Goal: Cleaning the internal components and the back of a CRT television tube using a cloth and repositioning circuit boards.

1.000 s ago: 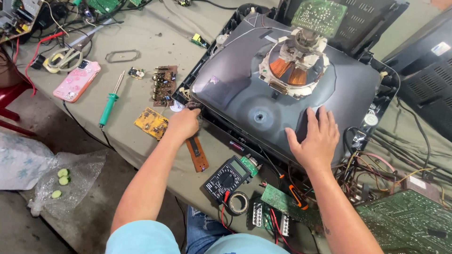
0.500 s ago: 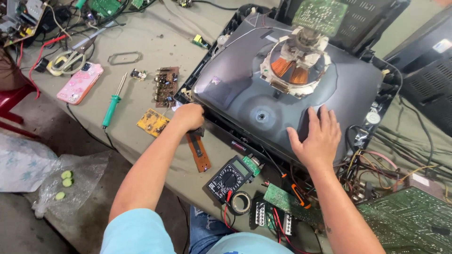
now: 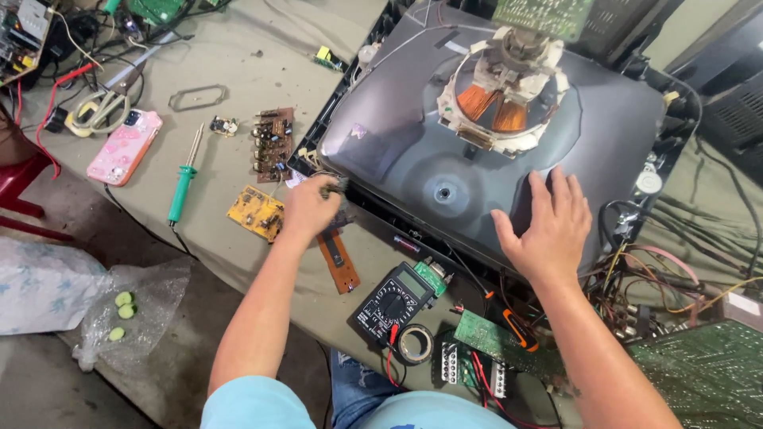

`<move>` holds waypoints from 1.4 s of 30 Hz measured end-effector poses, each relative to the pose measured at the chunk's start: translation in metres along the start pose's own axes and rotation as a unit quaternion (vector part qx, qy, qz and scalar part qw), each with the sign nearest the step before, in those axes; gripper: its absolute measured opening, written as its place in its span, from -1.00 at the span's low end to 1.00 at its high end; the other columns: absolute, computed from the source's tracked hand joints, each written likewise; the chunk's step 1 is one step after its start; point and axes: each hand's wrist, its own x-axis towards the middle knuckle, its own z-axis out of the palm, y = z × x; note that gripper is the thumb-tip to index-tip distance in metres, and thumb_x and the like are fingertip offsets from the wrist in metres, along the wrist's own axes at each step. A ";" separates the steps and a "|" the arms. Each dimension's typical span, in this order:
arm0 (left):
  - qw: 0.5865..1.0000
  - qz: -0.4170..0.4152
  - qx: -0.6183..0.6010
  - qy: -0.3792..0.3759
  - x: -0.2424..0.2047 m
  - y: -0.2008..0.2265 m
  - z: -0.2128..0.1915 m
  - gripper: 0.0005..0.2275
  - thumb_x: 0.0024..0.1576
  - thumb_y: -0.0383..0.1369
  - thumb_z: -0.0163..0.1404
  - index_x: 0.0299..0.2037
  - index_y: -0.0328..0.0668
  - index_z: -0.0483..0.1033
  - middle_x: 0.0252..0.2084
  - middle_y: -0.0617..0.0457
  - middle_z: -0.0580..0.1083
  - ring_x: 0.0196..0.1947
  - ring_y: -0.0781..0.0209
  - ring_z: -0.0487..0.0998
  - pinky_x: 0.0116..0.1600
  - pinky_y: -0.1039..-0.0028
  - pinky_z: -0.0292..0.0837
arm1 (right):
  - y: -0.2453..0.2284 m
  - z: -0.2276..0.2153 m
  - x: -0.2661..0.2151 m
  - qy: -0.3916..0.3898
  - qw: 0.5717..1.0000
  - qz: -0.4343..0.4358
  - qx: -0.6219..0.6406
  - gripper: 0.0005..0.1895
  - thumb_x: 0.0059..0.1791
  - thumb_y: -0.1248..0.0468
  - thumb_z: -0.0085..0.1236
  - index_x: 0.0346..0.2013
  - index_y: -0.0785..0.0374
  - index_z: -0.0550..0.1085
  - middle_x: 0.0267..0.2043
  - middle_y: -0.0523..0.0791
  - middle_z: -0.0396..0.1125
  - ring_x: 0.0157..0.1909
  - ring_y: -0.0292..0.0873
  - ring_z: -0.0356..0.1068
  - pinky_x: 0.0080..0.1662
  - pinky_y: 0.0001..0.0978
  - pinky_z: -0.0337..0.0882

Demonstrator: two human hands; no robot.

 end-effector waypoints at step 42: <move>0.965 0.017 -0.255 0.065 -0.042 0.025 0.032 -0.77 0.11 -0.45 0.00 -0.08 -0.16 0.66 -0.07 -0.25 0.58 0.11 -0.18 0.54 0.21 0.09 0.41 | 0.006 -0.003 -0.004 0.040 0.998 -0.041 0.038 -0.35 0.02 -0.08 0.25 0.27 0.26 0.44 0.35 0.09 0.18 0.41 0.22 0.14 0.24 0.11 0.18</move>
